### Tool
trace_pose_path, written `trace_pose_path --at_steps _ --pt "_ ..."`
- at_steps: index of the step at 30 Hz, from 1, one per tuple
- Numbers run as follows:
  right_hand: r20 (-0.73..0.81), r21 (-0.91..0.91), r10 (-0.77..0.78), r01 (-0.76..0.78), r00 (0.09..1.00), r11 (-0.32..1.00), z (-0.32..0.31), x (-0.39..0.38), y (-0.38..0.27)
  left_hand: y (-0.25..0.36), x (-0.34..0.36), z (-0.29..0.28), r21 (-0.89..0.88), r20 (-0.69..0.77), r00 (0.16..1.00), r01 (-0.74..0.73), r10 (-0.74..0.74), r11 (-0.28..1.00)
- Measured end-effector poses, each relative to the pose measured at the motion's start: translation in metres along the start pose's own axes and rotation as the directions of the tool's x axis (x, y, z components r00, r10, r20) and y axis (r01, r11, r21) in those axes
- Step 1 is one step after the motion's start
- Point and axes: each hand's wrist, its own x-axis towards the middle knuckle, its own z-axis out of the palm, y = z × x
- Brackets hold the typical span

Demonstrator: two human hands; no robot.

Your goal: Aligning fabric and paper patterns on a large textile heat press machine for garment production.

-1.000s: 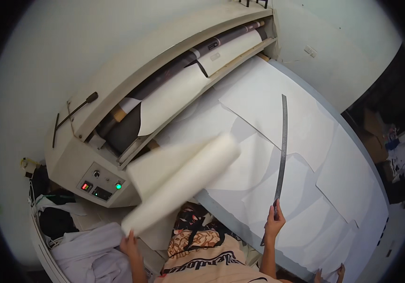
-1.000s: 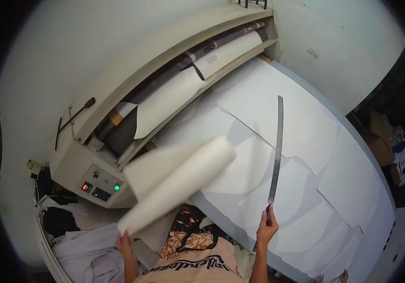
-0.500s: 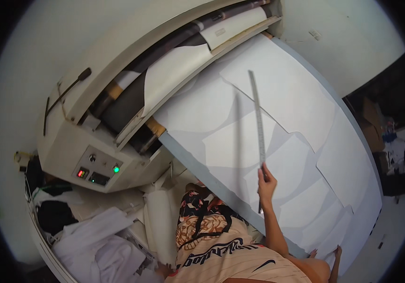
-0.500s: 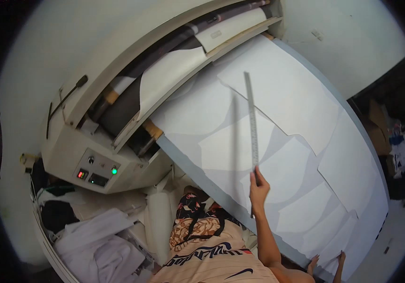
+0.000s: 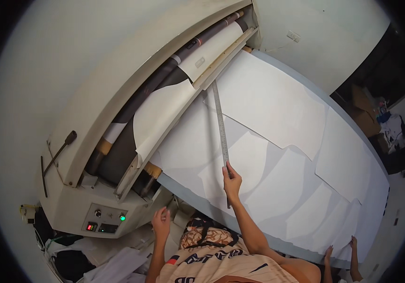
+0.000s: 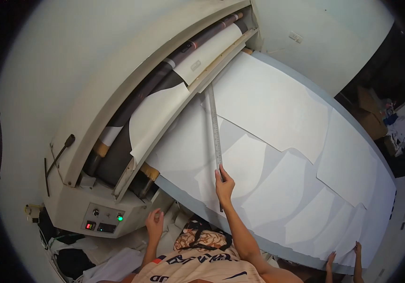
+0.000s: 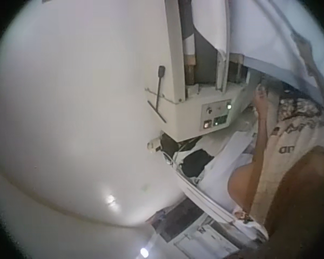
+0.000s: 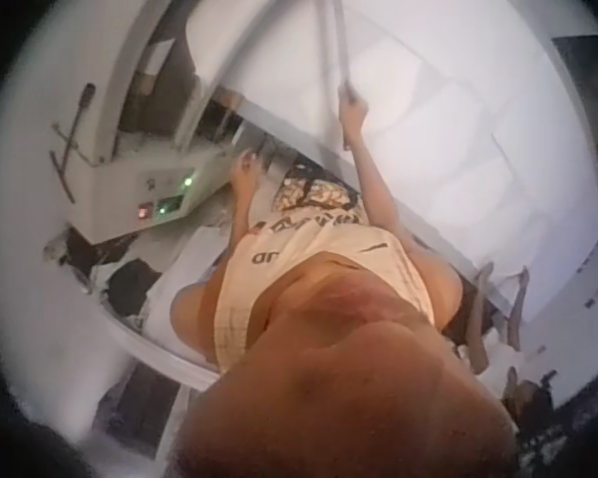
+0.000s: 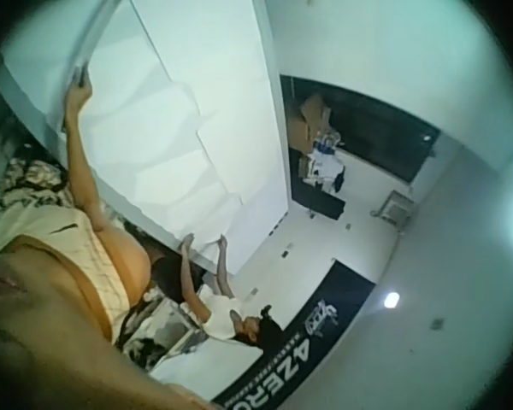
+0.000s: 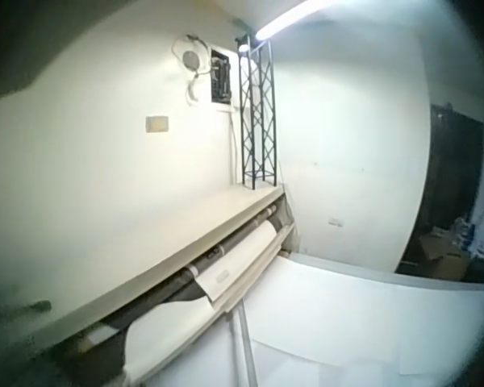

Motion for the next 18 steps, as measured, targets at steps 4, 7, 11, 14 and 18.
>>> trace_pose_path --at_steps 4,7,11,14,18 --pt "-0.028 0.11 0.053 -0.049 0.998 0.993 -0.029 -0.062 -0.005 0.037 0.009 0.012 -0.103 0.031 0.993 -0.112 0.116 0.988" --pt "0.039 0.243 0.063 -0.071 0.997 0.967 -0.032 -0.112 -0.031 0.093 -0.009 0.042 -0.195 0.346 0.938 0.049 0.022 0.98" --pt "0.199 0.346 -0.061 -0.012 0.978 0.938 0.007 -0.142 -0.038 0.122 -0.068 0.054 -0.153 0.074 0.987 -0.128 0.14 0.98" --pt "0.293 0.509 -0.117 -0.051 0.949 0.859 0.042 -0.168 -0.061 0.128 -0.087 0.034 -0.074 -0.071 0.976 -0.209 0.204 0.975" --pt "0.422 0.543 -0.001 -0.252 0.907 0.801 0.069 -0.195 -0.071 0.13 -0.082 -0.011 0.053 -0.226 0.938 -0.258 0.263 0.965"
